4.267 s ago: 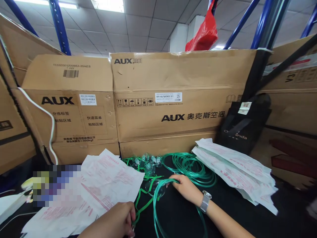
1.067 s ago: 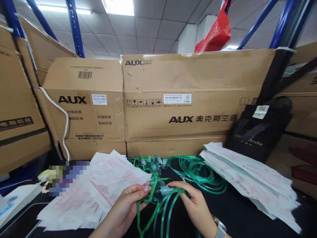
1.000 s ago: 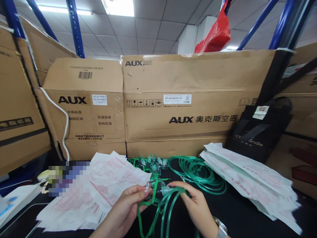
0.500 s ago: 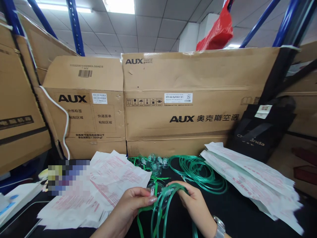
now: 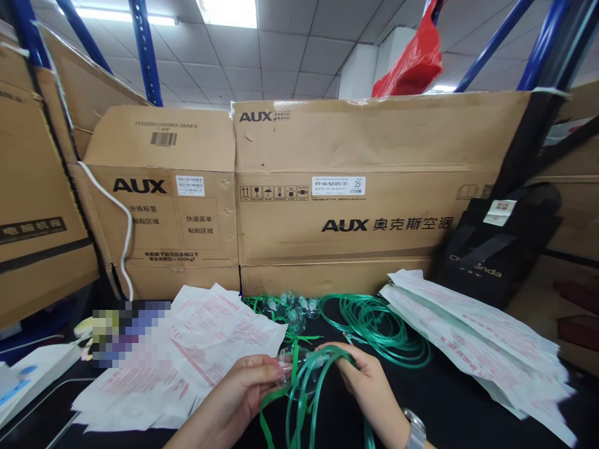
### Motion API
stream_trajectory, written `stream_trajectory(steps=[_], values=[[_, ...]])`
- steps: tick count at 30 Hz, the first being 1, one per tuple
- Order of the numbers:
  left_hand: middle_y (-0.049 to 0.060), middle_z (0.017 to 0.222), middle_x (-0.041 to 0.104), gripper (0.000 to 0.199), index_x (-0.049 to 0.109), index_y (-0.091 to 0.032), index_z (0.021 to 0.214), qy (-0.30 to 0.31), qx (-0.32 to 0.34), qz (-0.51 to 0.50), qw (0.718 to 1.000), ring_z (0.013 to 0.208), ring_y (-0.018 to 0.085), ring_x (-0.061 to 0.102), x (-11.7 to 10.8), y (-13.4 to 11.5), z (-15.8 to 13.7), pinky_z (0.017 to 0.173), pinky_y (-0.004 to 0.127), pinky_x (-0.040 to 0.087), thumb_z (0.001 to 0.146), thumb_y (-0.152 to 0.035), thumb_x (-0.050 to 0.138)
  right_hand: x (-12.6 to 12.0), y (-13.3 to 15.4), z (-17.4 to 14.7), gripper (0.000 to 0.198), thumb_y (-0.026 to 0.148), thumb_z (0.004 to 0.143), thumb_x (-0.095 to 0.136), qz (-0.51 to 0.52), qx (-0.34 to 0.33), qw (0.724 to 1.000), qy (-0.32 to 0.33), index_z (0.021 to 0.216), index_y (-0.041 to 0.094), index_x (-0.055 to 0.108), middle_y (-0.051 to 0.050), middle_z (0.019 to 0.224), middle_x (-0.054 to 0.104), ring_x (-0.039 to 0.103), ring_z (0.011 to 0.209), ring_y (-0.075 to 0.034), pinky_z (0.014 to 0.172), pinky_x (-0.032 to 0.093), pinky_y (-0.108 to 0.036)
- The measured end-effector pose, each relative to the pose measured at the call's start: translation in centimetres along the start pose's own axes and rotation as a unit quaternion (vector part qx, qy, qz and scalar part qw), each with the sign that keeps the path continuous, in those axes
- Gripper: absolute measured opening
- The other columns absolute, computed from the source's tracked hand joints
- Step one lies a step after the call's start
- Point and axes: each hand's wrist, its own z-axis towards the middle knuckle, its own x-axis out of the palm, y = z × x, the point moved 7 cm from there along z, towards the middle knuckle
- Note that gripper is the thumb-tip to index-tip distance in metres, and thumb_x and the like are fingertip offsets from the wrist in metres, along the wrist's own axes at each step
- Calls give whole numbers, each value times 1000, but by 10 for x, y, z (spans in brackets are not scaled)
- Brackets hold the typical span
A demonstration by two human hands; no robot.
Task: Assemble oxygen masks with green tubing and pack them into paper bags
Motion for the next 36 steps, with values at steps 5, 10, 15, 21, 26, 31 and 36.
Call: stream_trajectory(steps=[5, 10, 15, 21, 26, 31, 36], values=[[2, 58, 65, 10, 64, -11, 53, -11, -6, 43, 999, 59, 9, 59, -1, 3, 0, 63, 18, 44, 53, -8, 74, -1, 0, 0, 27, 35, 70, 52, 7, 1, 1000, -5, 80, 18, 70, 2, 39, 48, 49, 44, -14, 42, 42, -23], [0, 55, 64, 14, 63, -12, 52, -47, 15, 66, 997, 57, 9, 59, -5, 2, 3, 63, 18, 45, 48, -10, 77, 0, 0, 0, 28, 37, 70, 54, 11, 0, 1000, -1, 80, 17, 70, 1, 42, 52, 50, 45, -14, 42, 42, -23], [2, 61, 67, 18, 62, -12, 58, -55, 41, 72, 995, 59, 10, 60, -6, -3, 5, 65, 20, 46, 49, -15, 77, 1, 1, 0, 28, 37, 69, 54, 14, -6, 1000, 0, 80, 17, 70, 0, 45, 54, 51, 47, -14, 42, 42, -23], [2, 62, 68, 23, 59, -13, 59, -53, 63, 70, 994, 57, 10, 60, -5, -6, 6, 60, 19, 45, 46, -17, 79, 1, -1, 0, 26, 35, 69, 54, 20, -1, 1000, -1, 81, 18, 70, 3, 38, 46, 50, 45, -14, 42, 42, -23], [3, 62, 68, 24, 59, -13, 59, -58, 65, 81, 993, 59, 11, 61, -4, -5, 4, 61, 20, 45, 47, -17, 79, 1, -1, 0, 27, 36, 70, 54, 20, 1, 1000, 0, 82, 17, 70, 2, 39, 48, 52, 48, -15, 44, 43, -23], [0, 58, 66, 24, 59, -13, 56, -47, 73, 98, 991, 55, 10, 59, -4, -9, 4, 57, 20, 43, 44, -16, 79, 1, 1, 0, 27, 39, 68, 55, 19, -5, 1000, -5, 78, 18, 71, 0, 44, 53, 54, 51, -16, 45, 44, -24], [0, 57, 66, 29, 55, -14, 57, -54, 105, 109, 987, 51, 9, 58, -7, -12, 8, 53, 19, 41, 43, -17, 80, 1, 0, -1, 28, 37, 69, 54, 17, 6, 1000, -1, 82, 18, 70, 2, 39, 48, 50, 45, -14, 41, 42, -23]])
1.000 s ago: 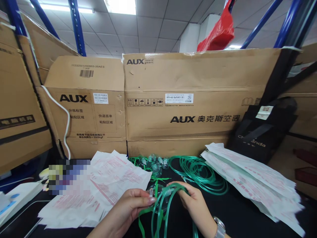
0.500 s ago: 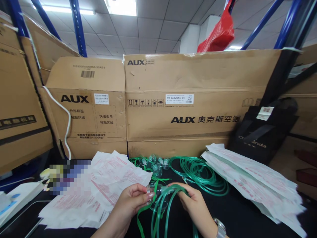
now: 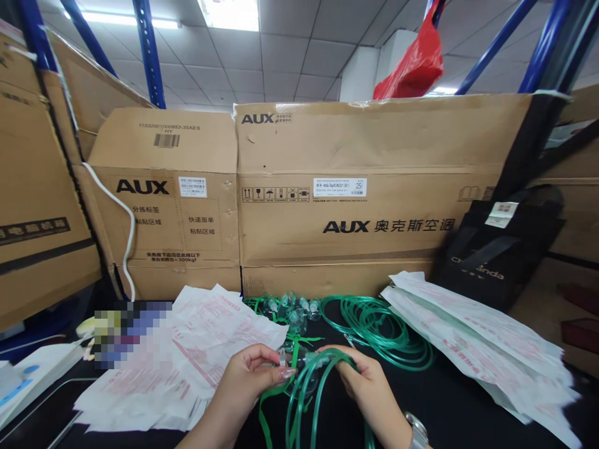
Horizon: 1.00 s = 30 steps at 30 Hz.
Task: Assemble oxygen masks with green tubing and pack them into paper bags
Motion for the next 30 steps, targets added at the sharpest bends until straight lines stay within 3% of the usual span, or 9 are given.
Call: stream_trajectory(steps=[5, 8, 13, 17, 24, 30], values=[[-3, 57, 65, 47, 40, -19, 61, -9, -18, -48, 999, 53, 12, 61, 2, 3, -3, 55, 22, 43, 39, -14, 81, -1, 1, 1, 26, 36, 69, 55, 0, -9, 1000, -5, 78, 18, 71, 2, 39, 48, 50, 45, -15, 41, 42, -23], [-3, 58, 64, 41, 48, -19, 71, -23, -47, -53, 997, 62, 15, 63, 0, 6, -6, 63, 25, 45, 45, -13, 79, -2, 3, 1, 26, 37, 69, 54, -4, -18, 1000, -6, 76, 18, 71, 1, 41, 50, 52, 46, -15, 42, 43, -24], [9, 78, 69, 29, 64, -11, 83, 85, -67, -53, 993, 77, 18, 62, 11, 6, -8, 74, 25, 44, 56, -16, 74, -1, 5, 0, 27, 38, 70, 53, -7, -20, 1000, 2, 77, 19, 71, 0, 44, 53, 52, 47, -15, 43, 43, -24], [11, 81, 69, 25, 67, -9, 82, 108, -60, -28, 992, 76, 17, 62, 13, 5, -7, 74, 25, 43, 59, -19, 72, -1, 6, -1, 26, 37, 70, 53, -4, -21, 1000, 3, 77, 19, 70, 0, 46, 55, 52, 48, -15, 43, 43, -24], [4, 68, 69, 46, 51, -14, 96, -26, -46, -35, 998, 65, 15, 63, 2, 1, -12, 64, 25, 45, 56, -17, 74, 3, -3, 0, 26, 36, 70, 53, 10, 13, 1000, 21, 80, 18, 70, 4, 38, 43, 43, 40, -12, 40, 37, -22], [2, 60, 68, 56, 43, -15, 98, -51, -28, -31, 998, 57, 12, 61, 2, -4, -13, 57, 21, 44, 52, -16, 76, 9, -9, 0, 29, 40, 69, 56, 32, 31, 998, 32, 79, 16, 69, 5, 36, 39, 38, 37, -9, 39, 35, -21]])
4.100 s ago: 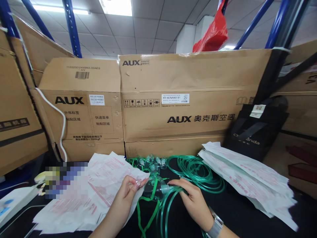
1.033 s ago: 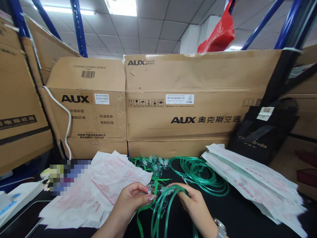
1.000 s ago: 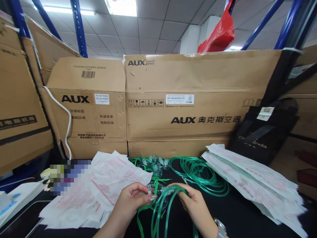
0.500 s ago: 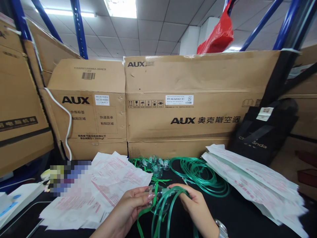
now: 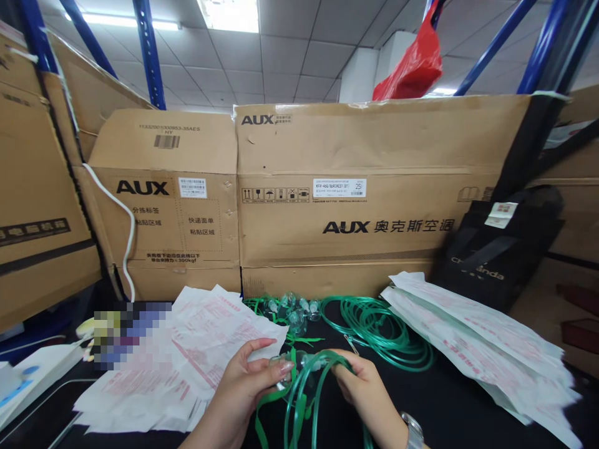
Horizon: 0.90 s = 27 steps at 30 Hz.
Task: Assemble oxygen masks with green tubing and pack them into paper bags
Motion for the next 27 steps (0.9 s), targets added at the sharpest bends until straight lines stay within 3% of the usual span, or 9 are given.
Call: stream_trajectory(steps=[10, 15, 18, 22, 27], values=[[0, 58, 66, 52, 53, -12, 100, 48, 7, -5, 999, 58, 10, 59, 3, -3, 4, 61, 20, 43, 54, -16, 76, -3, 3, -1, 29, 41, 67, 58, -10, -17, 1000, -21, 77, 16, 70, 2, 39, 48, 50, 46, -14, 43, 41, -22], [3, 64, 66, 47, 60, -9, 97, 93, -24, 18, 995, 61, 11, 59, 5, 4, 7, 66, 23, 43, 53, -18, 77, -7, 17, -4, 22, 33, 70, 54, -33, -64, 997, -26, 76, 19, 70, -4, 68, 67, 61, 70, -20, 63, 50, -29], [-2, 57, 61, 43, 62, -11, 94, 113, -17, 20, 993, 57, 8, 56, 6, 5, 7, 62, 22, 42, 54, -19, 76, -7, 26, -7, 21, 26, 72, 50, -43, -102, 994, -7, 79, 20, 69, -5, 83, 69, 62, 81, -20, 76, 48, -31], [-7, 49, 52, 45, 61, -14, 96, 155, 22, 38, 987, 47, 5, 48, 11, 0, 7, 51, 19, 37, 54, -18, 76, -7, 34, -11, 21, 24, 75, 48, -68, -157, 985, -2, 81, 22, 68, -5, 83, 69, 63, 80, -19, 75, 49, -29], [-6, 55, 51, 42, 58, -14, 96, 192, 33, 79, 978, 50, 6, 49, 16, -2, 6, 51, 20, 36, 58, -21, 73, -8, 37, -13, 23, 20, 76, 46, -98, -201, 975, -8, 84, 22, 68, -5, 82, 69, 63, 78, -18, 71, 50, -27]])
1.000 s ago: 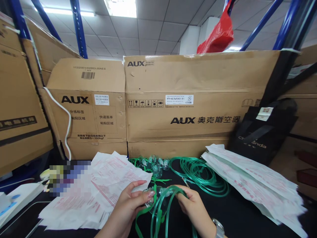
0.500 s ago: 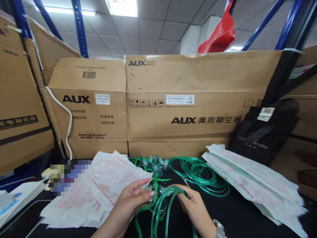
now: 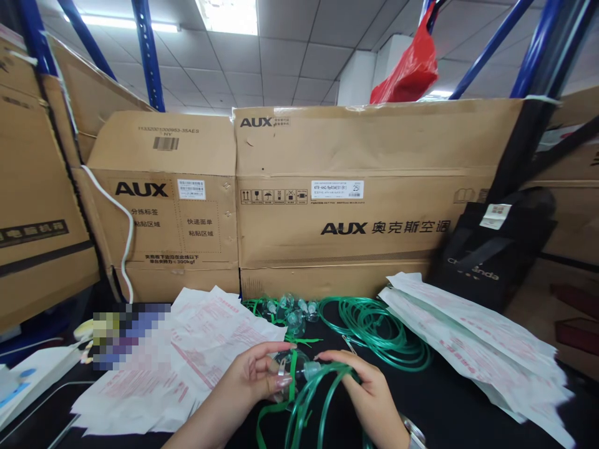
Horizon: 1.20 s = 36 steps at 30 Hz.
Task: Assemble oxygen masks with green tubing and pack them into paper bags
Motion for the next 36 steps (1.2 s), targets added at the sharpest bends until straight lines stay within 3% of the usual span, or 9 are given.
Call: stream_trajectory(steps=[7, 14, 26, 31, 36], values=[[-6, 62, 56, 37, 49, -18, 83, 46, 3, 14, 999, 55, 6, 50, -2, 10, 0, 58, 22, 40, 56, -14, 74, 0, 8, -1, 28, 14, 74, 43, -37, -34, 999, 7, 84, 23, 67, -2, 79, 69, 63, 74, -16, 67, 50, -25], [-8, 59, 55, 41, 41, -21, 81, 61, 13, -15, 998, 51, 5, 49, 1, 11, 1, 53, 20, 38, 56, -15, 74, 1, 5, 0, 28, 13, 74, 43, -44, -33, 998, 12, 85, 23, 67, -3, 80, 69, 62, 76, -16, 68, 50, -25], [-7, 61, 51, 30, 43, -19, 79, 84, -3, 27, 996, 55, 6, 46, 10, -7, -7, 56, 21, 36, 63, -14, 68, 2, 9, -2, 32, 10, 72, 41, -58, -49, 997, 25, 87, 23, 66, -2, 79, 68, 62, 73, -15, 66, 49, -24], [-6, 67, 52, 29, 44, -19, 75, 131, -22, 47, 990, 62, 7, 47, 13, -5, -12, 58, 19, 36, 61, -7, 67, 6, 13, -3, 36, 8, 70, 39, -67, -58, 995, 41, 87, 23, 66, -2, 79, 68, 62, 73, -15, 65, 50, -24], [-5, 70, 52, 25, 45, -18, 75, 131, -21, 48, 990, 65, 7, 46, 11, -5, -13, 61, 21, 36, 64, -5, 64, 6, 11, -2, 35, 7, 70, 40, -62, -55, 996, 42, 88, 22, 66, -2, 80, 68, 62, 75, -15, 67, 49, -23]])
